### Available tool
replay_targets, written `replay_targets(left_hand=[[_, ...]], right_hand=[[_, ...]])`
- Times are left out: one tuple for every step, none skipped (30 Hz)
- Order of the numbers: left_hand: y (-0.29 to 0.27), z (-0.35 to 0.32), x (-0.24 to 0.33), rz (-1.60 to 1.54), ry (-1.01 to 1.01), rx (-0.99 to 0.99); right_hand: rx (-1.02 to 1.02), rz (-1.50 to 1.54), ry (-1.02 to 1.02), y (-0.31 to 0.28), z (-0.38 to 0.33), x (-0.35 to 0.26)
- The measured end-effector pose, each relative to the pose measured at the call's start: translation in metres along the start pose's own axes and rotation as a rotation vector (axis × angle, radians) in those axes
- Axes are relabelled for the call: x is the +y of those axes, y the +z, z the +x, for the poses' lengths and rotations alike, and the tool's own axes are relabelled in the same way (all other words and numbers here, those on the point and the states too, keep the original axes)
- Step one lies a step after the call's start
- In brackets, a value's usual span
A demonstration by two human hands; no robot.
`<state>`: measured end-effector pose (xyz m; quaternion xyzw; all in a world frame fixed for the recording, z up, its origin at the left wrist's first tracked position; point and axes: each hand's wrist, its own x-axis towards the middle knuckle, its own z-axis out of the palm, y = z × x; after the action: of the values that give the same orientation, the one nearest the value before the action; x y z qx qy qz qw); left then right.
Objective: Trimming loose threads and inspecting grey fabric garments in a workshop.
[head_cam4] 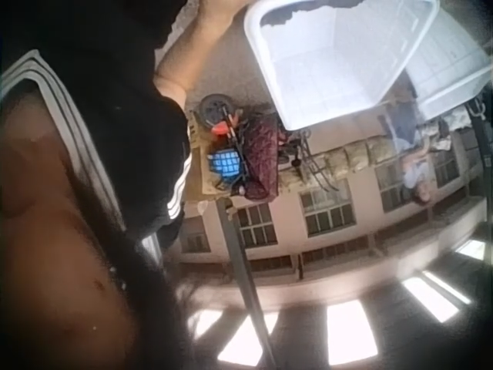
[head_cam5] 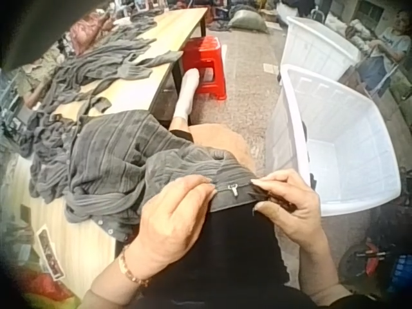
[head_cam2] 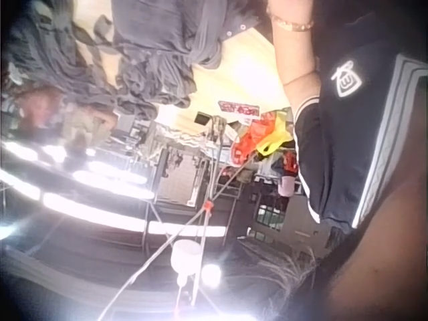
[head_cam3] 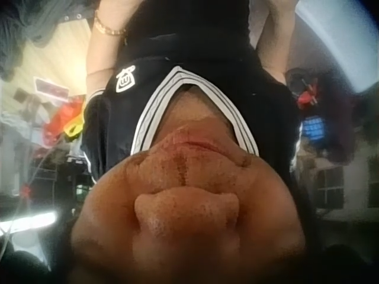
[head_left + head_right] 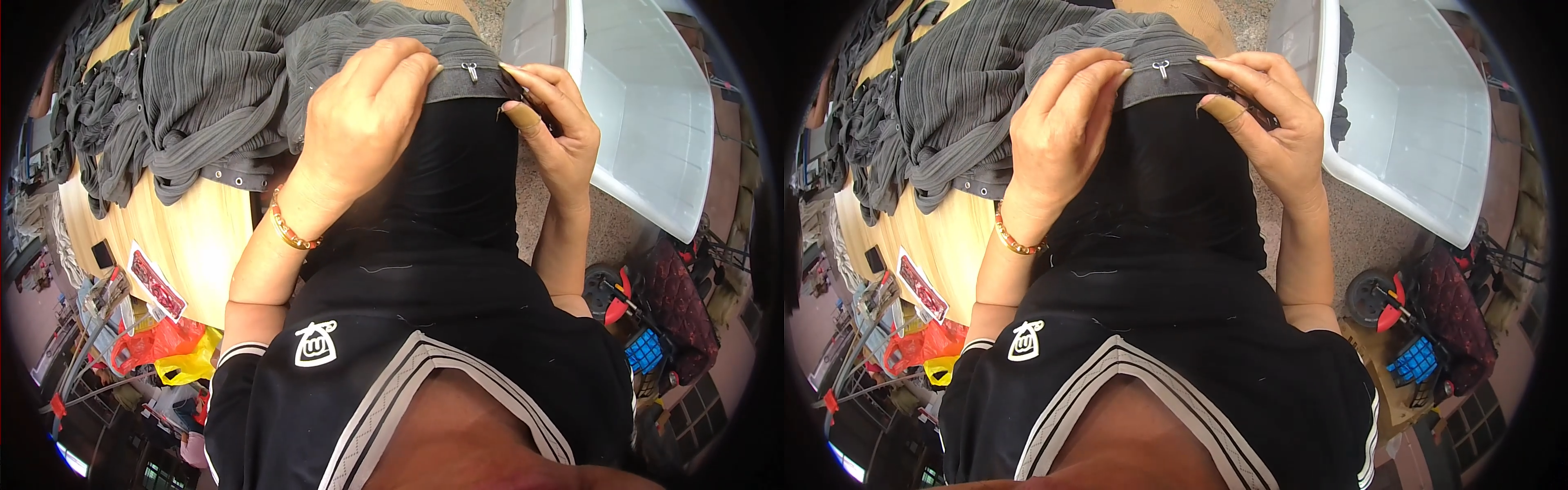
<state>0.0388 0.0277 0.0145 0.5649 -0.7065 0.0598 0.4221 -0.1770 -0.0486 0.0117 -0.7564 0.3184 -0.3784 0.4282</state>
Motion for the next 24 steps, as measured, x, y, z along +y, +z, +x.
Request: replay_targets(left_hand=[[0.000, 0.000, -0.001, -0.005, -0.009, 0.010], [-0.001, 0.001, -0.002, -0.006, -0.008, 0.011], [-0.004, 0.002, -0.003, -0.067, -0.065, -0.017], [-0.006, 0.002, -0.004, -0.127, -0.121, -0.045], [-0.007, 0.003, -0.005, -0.169, -0.144, -0.060], [-0.008, 0.003, -0.005, -0.170, -0.144, -0.059], [-0.009, 0.004, -0.004, -0.215, -0.193, -0.085], [-0.010, 0.005, -0.003, -0.260, -0.243, -0.111], [-0.012, 0.006, -0.003, -0.261, -0.243, -0.110], [-0.014, 0.007, -0.002, -0.352, -0.295, -0.122], [-0.017, 0.009, -0.001, -0.443, -0.346, -0.133], [-0.019, 0.010, 0.000, -0.475, -0.380, -0.156], [-0.019, 0.010, 0.000, -0.475, -0.379, -0.157], [-0.019, 0.010, 0.000, -0.492, -0.373, -0.160], [-0.018, 0.011, 0.000, -0.509, -0.367, -0.161], [-0.018, 0.011, 0.000, -0.511, -0.366, -0.162], [-0.017, 0.011, 0.000, -0.532, -0.365, -0.159], [-0.017, 0.011, 0.000, -0.554, -0.363, -0.156], [-0.016, 0.012, 0.000, -0.556, -0.361, -0.157], [-0.016, 0.013, 0.001, -0.554, -0.359, -0.155], [-0.015, 0.013, 0.002, -0.551, -0.357, -0.154], [-0.015, 0.014, 0.001, -0.552, -0.355, -0.155], [-0.014, 0.013, 0.001, -0.557, -0.351, -0.153], [-0.014, 0.013, 0.001, -0.562, -0.347, -0.151]], right_hand=[[0.001, -0.002, 0.000, 0.000, 0.001, 0.000], [-0.006, -0.008, -0.033, 0.000, 0.002, 0.000], [-0.013, -0.014, -0.064, 0.000, 0.003, 0.000], [-0.012, -0.015, -0.064, -0.001, 0.003, -0.001], [-0.020, -0.020, -0.056, -0.002, 0.003, -0.002], [-0.029, -0.025, -0.048, -0.002, 0.004, -0.002], [-0.029, -0.027, -0.048, -0.003, 0.005, -0.002], [-0.045, -0.049, -0.071, -0.004, 0.006, -0.002], [-0.061, -0.071, -0.092, -0.005, 0.007, -0.002], [-0.061, -0.071, -0.092, -0.006, 0.009, -0.004], [-0.081, -0.100, -0.088, -0.006, 0.011, -0.006], [-0.099, -0.128, -0.082, -0.005, 0.013, -0.009], [-0.097, -0.128, -0.081, -0.005, 0.015, -0.010], [-0.107, -0.140, -0.108, -0.004, 0.017, -0.011], [-0.116, -0.154, -0.135, -0.005, 0.019, -0.012], [-0.115, -0.155, -0.134, -0.005, 0.021, -0.013], [-0.129, -0.150, -0.129, -0.005, 0.023, -0.014], [-0.143, -0.145, -0.125, -0.006, 0.024, -0.015], [-0.141, -0.147, -0.124, -0.006, 0.026, -0.015], [-0.151, -0.196, -0.170, -0.005, 0.028, -0.015], [-0.161, -0.245, -0.216, -0.005, 0.030, -0.015], [-0.158, -0.245, -0.216, -0.005, 0.030, -0.015], [-0.164, -0.248, -0.212, -0.004, 0.031, -0.016], [-0.171, -0.252, -0.207, -0.004, 0.031, -0.016]])
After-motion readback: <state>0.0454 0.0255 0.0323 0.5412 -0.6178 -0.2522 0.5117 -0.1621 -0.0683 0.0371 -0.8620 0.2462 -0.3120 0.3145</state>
